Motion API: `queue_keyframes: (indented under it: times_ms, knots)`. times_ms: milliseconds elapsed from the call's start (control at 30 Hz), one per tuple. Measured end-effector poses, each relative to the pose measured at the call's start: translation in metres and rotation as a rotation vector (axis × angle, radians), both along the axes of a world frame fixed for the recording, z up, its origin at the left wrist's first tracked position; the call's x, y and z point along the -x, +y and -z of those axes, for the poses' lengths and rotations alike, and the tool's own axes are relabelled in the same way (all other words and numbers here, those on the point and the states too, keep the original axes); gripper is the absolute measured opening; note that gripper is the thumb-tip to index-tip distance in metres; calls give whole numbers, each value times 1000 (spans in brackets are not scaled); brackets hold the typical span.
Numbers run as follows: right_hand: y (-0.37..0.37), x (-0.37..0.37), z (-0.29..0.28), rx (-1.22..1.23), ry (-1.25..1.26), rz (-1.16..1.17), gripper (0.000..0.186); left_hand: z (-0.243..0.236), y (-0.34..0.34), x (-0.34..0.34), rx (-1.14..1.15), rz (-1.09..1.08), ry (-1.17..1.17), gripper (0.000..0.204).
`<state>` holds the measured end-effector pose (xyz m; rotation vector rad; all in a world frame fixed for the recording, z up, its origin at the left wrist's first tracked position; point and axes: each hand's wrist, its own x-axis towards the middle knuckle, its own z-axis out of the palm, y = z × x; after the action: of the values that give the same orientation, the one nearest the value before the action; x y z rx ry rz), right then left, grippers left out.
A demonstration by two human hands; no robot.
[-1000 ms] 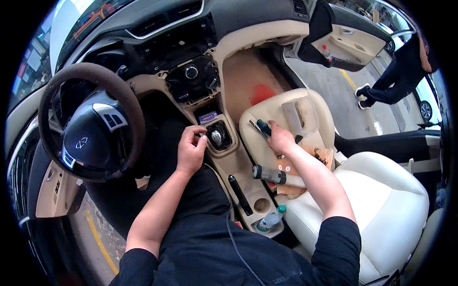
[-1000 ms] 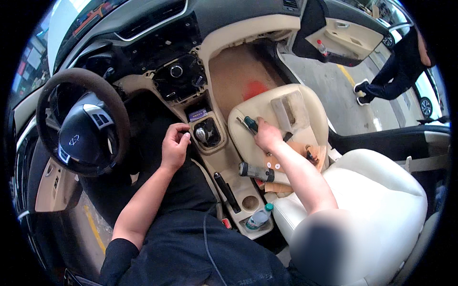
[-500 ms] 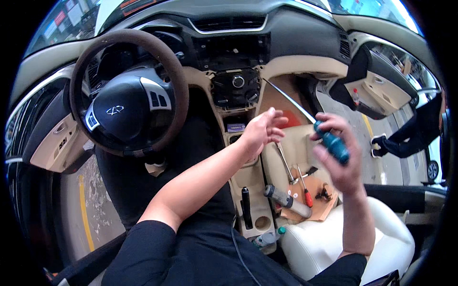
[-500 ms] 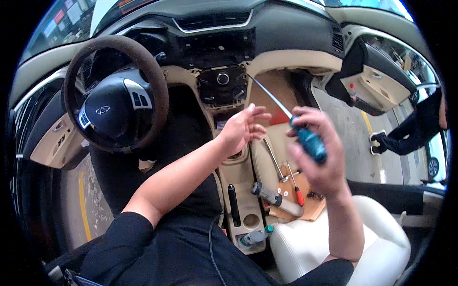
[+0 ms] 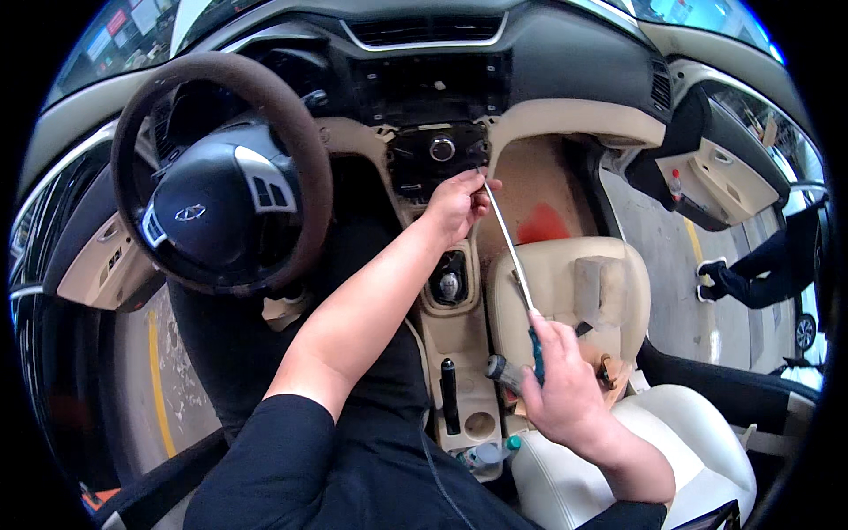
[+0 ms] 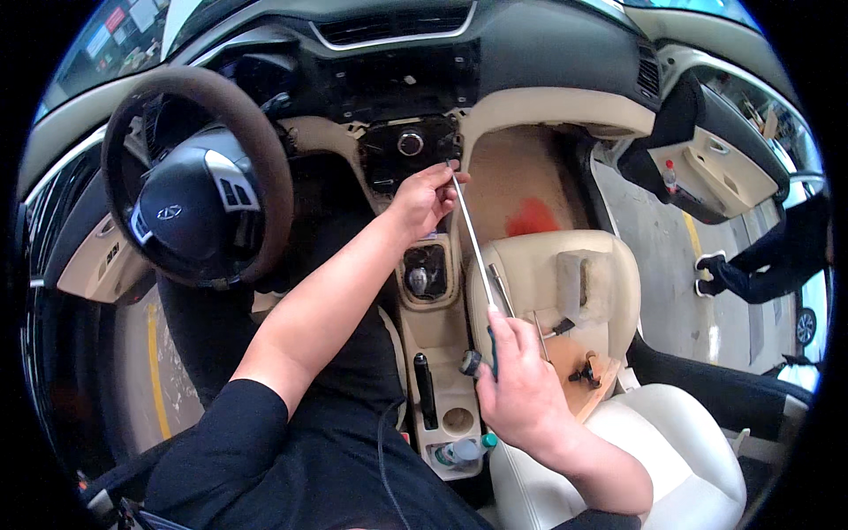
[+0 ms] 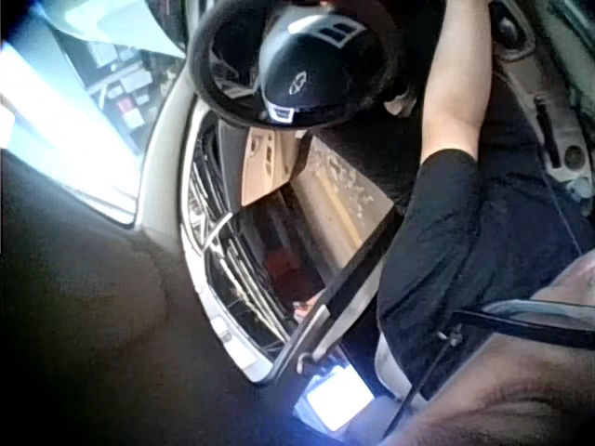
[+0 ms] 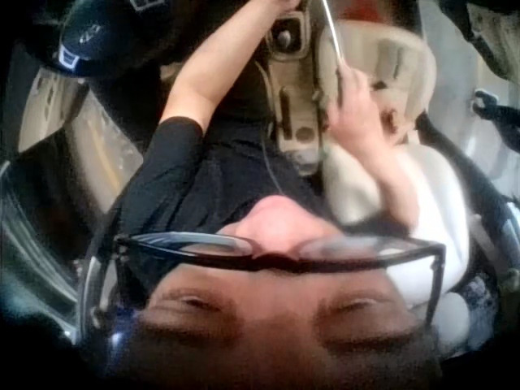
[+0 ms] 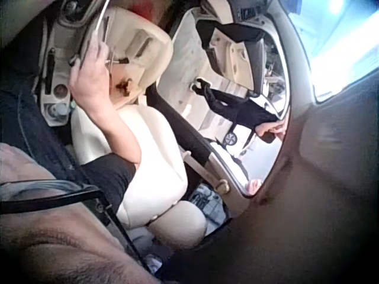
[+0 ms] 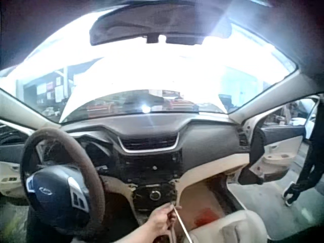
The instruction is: The person walks through a garage and enters a white sedan. They remove the center console panel and the car radio unit, then use a screwdriver to unscrew and remove the dashboard trim and ignition switch assembly.
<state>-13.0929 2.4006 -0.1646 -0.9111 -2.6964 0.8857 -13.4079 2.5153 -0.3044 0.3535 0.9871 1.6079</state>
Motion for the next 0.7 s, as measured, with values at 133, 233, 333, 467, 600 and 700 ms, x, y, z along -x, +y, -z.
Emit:
queue_keyframes:
  times_ms: [133, 233, 333, 467, 600, 700]
  knots:
    - [8, -3, 21, -31, -25, 21, 76, 11, 14, -11, 37, 46, 102, 23]
    - [19, -2, 31, -2, -3, 47, 76, 14, 25, -15, 47, 33, 138, 21]
    - [23, 0, 37, 2, 24, 53, 76, 15, 29, -14, 51, 13, 176, 23]
    - [26, 4, 34, 22, 12, 81, 75, 19, 34, -13, 51, -5, 174, 22]
    - [32, 4, 31, 16, 26, 67, 72, 20, 38, -14, 80, -32, 159, 21]
    - [37, 5, 28, 9, 39, 66, 70, 17, 39, -15, 110, -44, 173, 20]
